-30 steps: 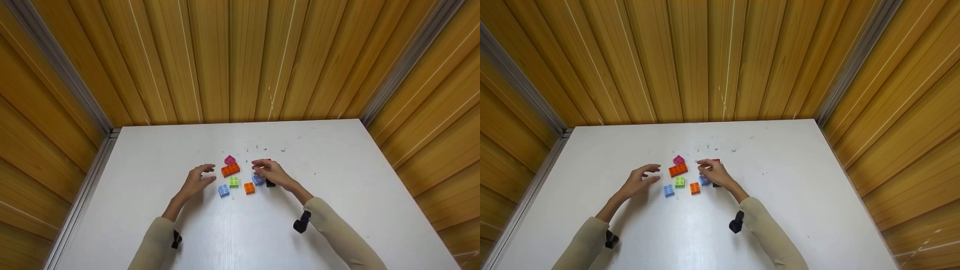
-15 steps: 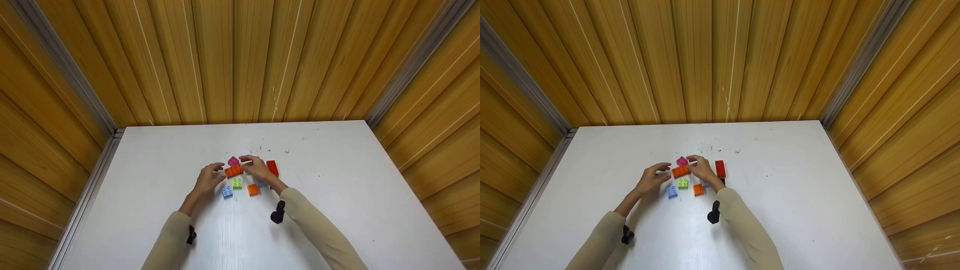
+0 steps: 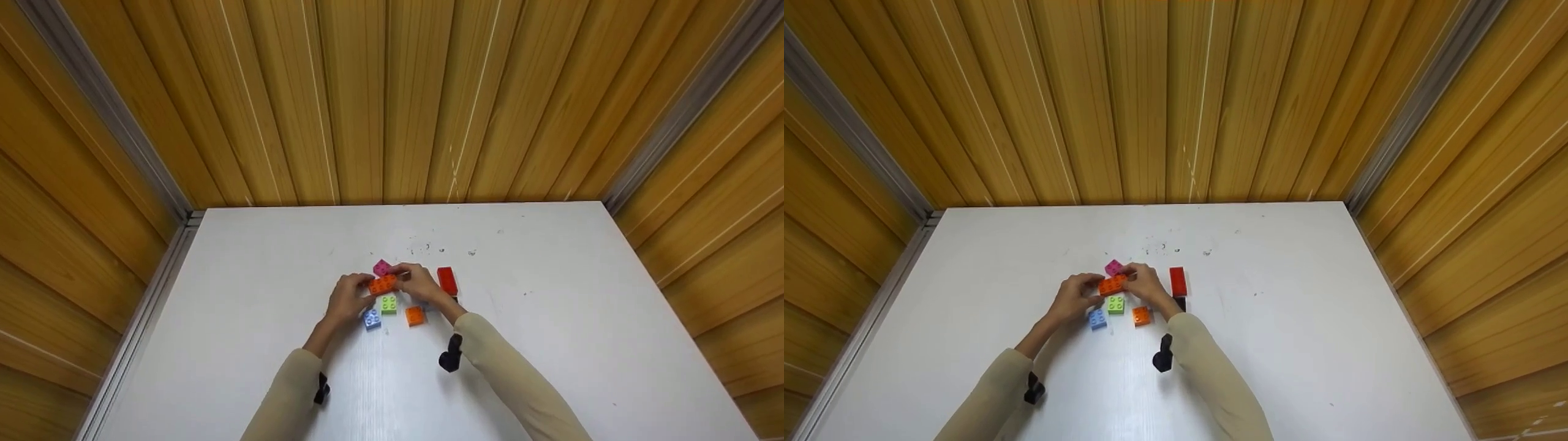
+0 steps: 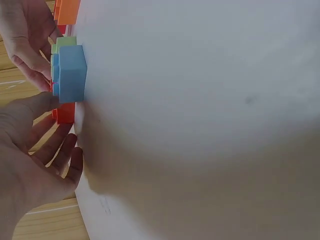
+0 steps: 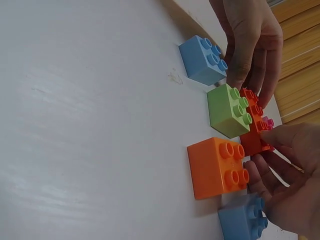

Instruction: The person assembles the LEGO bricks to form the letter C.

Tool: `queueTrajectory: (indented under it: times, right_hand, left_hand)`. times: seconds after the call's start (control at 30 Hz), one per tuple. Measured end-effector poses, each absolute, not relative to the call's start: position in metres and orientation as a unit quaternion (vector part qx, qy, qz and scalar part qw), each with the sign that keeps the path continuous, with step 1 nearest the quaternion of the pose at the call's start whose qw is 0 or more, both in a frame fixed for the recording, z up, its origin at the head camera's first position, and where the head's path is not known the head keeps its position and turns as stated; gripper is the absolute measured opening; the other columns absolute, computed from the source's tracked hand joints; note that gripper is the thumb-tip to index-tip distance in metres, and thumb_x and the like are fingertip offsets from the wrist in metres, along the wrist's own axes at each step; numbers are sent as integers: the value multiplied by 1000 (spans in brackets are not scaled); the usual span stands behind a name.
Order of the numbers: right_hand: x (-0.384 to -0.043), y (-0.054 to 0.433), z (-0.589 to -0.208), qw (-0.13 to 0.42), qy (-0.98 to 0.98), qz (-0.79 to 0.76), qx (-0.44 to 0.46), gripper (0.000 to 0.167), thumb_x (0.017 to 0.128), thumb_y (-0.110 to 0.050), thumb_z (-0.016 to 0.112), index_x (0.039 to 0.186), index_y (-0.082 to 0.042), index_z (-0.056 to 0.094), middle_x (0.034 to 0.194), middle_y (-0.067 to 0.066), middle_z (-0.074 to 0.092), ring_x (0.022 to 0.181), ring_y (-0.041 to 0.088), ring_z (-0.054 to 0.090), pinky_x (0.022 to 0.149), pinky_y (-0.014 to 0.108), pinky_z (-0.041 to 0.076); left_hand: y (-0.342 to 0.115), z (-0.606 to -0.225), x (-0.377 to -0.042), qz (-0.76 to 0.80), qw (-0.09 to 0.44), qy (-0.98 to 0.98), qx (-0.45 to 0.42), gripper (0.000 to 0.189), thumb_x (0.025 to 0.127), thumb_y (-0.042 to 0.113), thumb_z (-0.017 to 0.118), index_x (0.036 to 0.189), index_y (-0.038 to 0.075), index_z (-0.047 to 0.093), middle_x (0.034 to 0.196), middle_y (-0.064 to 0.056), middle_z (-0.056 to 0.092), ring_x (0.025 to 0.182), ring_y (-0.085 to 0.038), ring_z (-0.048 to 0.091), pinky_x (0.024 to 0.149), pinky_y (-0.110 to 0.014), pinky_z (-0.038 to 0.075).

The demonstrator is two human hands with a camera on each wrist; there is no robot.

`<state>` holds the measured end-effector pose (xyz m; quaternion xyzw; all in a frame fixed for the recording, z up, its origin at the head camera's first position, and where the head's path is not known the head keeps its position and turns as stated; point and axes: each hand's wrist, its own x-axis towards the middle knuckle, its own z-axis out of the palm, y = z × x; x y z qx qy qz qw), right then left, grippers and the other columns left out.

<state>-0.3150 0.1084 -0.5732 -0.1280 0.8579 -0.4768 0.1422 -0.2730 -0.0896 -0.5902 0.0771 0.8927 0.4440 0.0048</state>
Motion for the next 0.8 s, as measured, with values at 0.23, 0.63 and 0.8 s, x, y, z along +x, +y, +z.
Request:
queueTrajectory:
  times: [0.23, 0.63, 0.8]
  right_hand:
    - [-307, 106, -571, 173, 859, -464, -131, 40, 93, 2, 67, 133, 0, 64, 132, 19, 66, 115, 31, 65, 106, 44, 51]
    - [-297, 112, -568, 109, 859, -457, -206, 37, 92, 8, 66, 129, 5, 63, 129, 23, 65, 113, 37, 67, 101, 47, 55]
    - [-286, 118, -556, 93, 847, -469, -232, 37, 92, 5, 68, 129, 6, 64, 126, 23, 66, 112, 38, 67, 97, 46, 57]
  left_hand:
    - [-90, -592, -268, 440, -11, 897, 51, 36, 88, 2, 76, 124, 3, 70, 118, -15, 70, 113, -30, 60, 107, -47, 49]
    - [-93, -585, -258, 458, -26, 885, 77, 35, 92, 4, 74, 126, 5, 69, 120, -12, 69, 111, -31, 60, 103, -48, 51]
    - [-98, -574, -251, 461, -39, 879, 114, 36, 90, 4, 76, 125, 5, 70, 119, -12, 71, 111, -33, 61, 99, -51, 51]
